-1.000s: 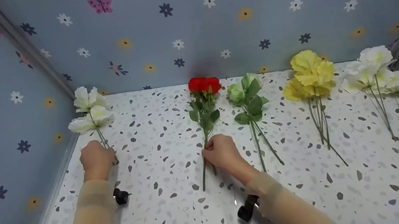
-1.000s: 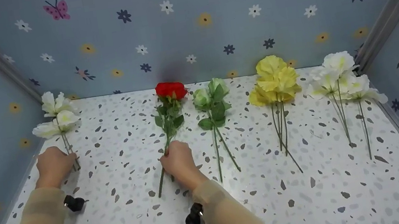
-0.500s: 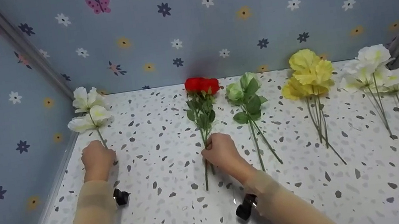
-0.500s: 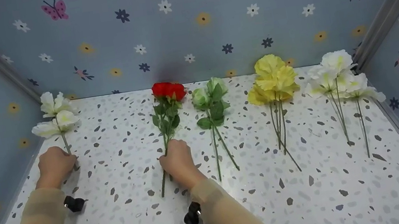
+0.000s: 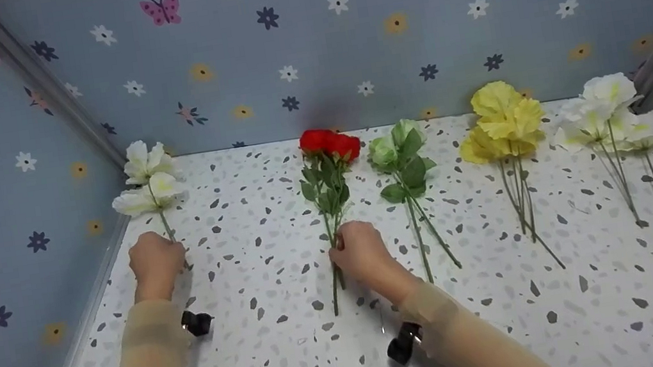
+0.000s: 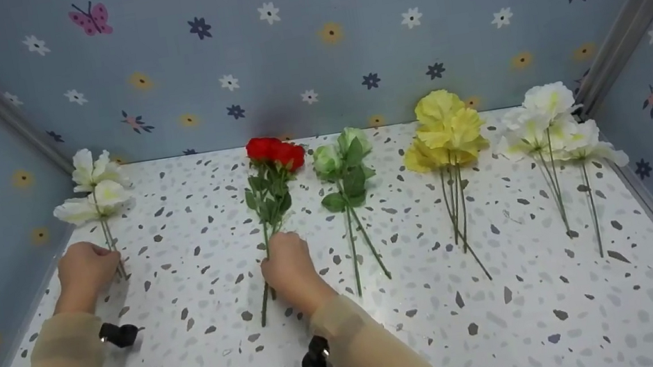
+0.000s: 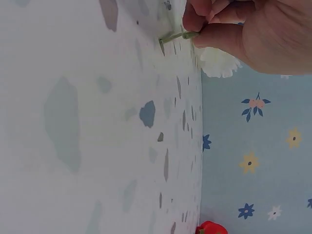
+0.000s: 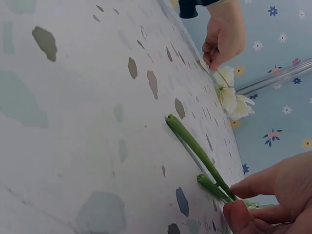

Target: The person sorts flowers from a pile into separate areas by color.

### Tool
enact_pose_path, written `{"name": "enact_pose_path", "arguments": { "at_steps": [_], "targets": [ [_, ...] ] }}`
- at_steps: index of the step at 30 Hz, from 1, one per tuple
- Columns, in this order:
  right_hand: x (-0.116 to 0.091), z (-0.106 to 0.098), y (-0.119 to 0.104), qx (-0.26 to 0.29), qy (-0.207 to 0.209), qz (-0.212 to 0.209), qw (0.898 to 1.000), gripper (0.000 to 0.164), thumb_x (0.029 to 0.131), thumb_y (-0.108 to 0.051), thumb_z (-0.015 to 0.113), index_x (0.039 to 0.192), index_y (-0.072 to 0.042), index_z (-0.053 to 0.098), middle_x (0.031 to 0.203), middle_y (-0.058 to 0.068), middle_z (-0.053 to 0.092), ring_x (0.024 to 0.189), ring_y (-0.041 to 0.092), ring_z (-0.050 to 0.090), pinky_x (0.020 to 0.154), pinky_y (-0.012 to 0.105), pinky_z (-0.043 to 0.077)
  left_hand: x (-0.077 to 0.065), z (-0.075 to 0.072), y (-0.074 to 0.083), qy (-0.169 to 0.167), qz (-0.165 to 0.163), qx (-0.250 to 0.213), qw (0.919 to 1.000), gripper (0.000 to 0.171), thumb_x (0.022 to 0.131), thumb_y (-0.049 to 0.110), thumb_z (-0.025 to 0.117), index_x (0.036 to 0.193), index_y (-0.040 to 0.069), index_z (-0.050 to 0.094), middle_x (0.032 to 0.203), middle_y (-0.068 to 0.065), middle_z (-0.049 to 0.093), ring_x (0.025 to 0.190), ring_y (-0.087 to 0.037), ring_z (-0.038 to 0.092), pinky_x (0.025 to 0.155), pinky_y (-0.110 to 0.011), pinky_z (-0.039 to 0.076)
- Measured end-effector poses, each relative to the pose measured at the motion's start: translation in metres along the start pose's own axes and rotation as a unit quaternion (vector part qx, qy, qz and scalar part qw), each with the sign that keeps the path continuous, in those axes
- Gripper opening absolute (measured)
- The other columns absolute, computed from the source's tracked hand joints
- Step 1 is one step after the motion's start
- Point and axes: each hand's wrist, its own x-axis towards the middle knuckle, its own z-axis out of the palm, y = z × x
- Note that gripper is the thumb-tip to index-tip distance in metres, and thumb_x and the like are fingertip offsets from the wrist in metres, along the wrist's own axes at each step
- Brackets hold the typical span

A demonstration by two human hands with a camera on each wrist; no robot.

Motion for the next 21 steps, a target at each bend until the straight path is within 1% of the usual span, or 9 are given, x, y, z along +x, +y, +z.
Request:
{"name": "enact_pose_path", "arguments": {
  "at_steps": [2,4,6,10,11,13,15,17,21],
  "targets": [
    [-0.001,-0.004,-0.001,-0.003,0.000,-0.007,1.000,0.028,0.091,-0.012,0.072,0.067,-0.012,0.057,0.062,0.000,0.056,0.052,0.014,0.053,0.052,0.029,0.046,-0.003,-0.001,0.004,0.005,-0.012,-0.021,0.9997,0.030,0.093,0.012,0.055,0.066,0.001,0.063,0.071,-0.017,0.068,0.072,-0.036,0.059,0.067,-0.047,0.049],
    [-0.002,-0.011,-0.001,-0.005,-0.003,-0.011,1.000,0.025,0.091,-0.015,0.072,0.070,-0.008,0.062,0.060,0.000,0.056,0.051,0.013,0.051,0.053,0.030,0.044,-0.007,-0.003,0.010,0.012,-0.022,-0.043,0.9988,0.027,0.095,0.016,0.056,0.084,-0.005,0.070,0.092,-0.023,0.071,0.086,-0.041,0.062,0.078,-0.052,0.051],
    [-0.004,-0.020,-0.002,-0.002,-0.007,-0.012,1.000,0.018,0.092,-0.019,0.073,0.082,-0.004,0.070,0.065,-0.001,0.059,0.055,0.012,0.052,0.058,0.030,0.045,-0.011,-0.005,0.017,0.020,-0.027,-0.070,0.9970,0.029,0.097,0.019,0.058,0.102,-0.006,0.072,0.107,-0.026,0.069,0.097,-0.042,0.062,0.086,-0.053,0.051],
    [-0.011,-0.045,0.000,0.024,-0.008,-0.019,1.000,0.031,0.092,-0.025,0.074,0.112,-0.002,0.073,0.083,-0.002,0.068,0.066,0.012,0.060,0.063,0.031,0.051,-0.022,-0.007,0.038,0.040,-0.030,-0.122,0.9913,0.031,0.100,0.025,0.058,0.113,-0.002,0.068,0.108,-0.020,0.069,0.091,-0.031,0.065,0.078,-0.042,0.053],
    [-0.013,-0.052,0.000,0.035,-0.007,-0.020,0.999,0.033,0.092,-0.026,0.074,0.116,-0.004,0.072,0.087,-0.003,0.069,0.070,0.012,0.062,0.063,0.031,0.053,-0.024,-0.007,0.044,0.048,-0.027,-0.138,0.9889,0.030,0.100,0.025,0.059,0.113,0.000,0.068,0.104,-0.018,0.070,0.087,-0.027,0.066,0.074,-0.038,0.053],
    [-0.018,-0.065,0.003,0.058,0.000,-0.026,0.998,0.029,0.092,-0.026,0.074,0.114,-0.007,0.074,0.090,-0.002,0.071,0.070,0.013,0.065,0.060,0.033,0.055,-0.030,-0.004,0.057,0.067,-0.015,-0.172,0.9827,0.027,0.100,0.025,0.060,0.111,0.002,0.068,0.099,-0.013,0.071,0.078,-0.018,0.066,0.066,-0.029,0.051],
    [-0.024,-0.077,0.006,0.081,0.008,-0.034,0.996,0.022,0.092,-0.025,0.074,0.109,-0.011,0.075,0.090,-0.003,0.071,0.070,0.014,0.067,0.059,0.033,0.056,-0.038,0.001,0.072,0.087,0.004,-0.213,0.9731,0.023,0.099,0.023,0.062,0.108,0.003,0.069,0.094,-0.011,0.071,0.069,-0.012,0.066,0.060,-0.024,0.050],
    [-0.029,-0.087,0.011,0.102,0.016,-0.040,0.994,0.017,0.093,-0.025,0.073,0.106,-0.014,0.076,0.088,-0.001,0.072,0.069,0.017,0.067,0.057,0.034,0.056,-0.046,0.009,0.087,0.101,0.029,-0.258,0.9604,0.018,0.098,0.018,0.064,0.106,0.002,0.069,0.091,-0.011,0.071,0.064,-0.011,0.066,0.057,-0.021,0.051],
    [-0.038,-0.102,0.020,0.141,0.032,-0.049,0.988,0.015,0.095,-0.024,0.072,0.105,-0.013,0.075,0.086,0.006,0.072,0.072,0.027,0.069,0.058,0.035,0.057,-0.068,0.028,0.120,0.089,0.082,-0.341,0.9323,0.010,0.097,0.009,0.066,0.103,0.001,0.068,0.089,-0.011,0.068,0.066,-0.016,0.067,0.059,-0.023,0.056]
  ]
}}
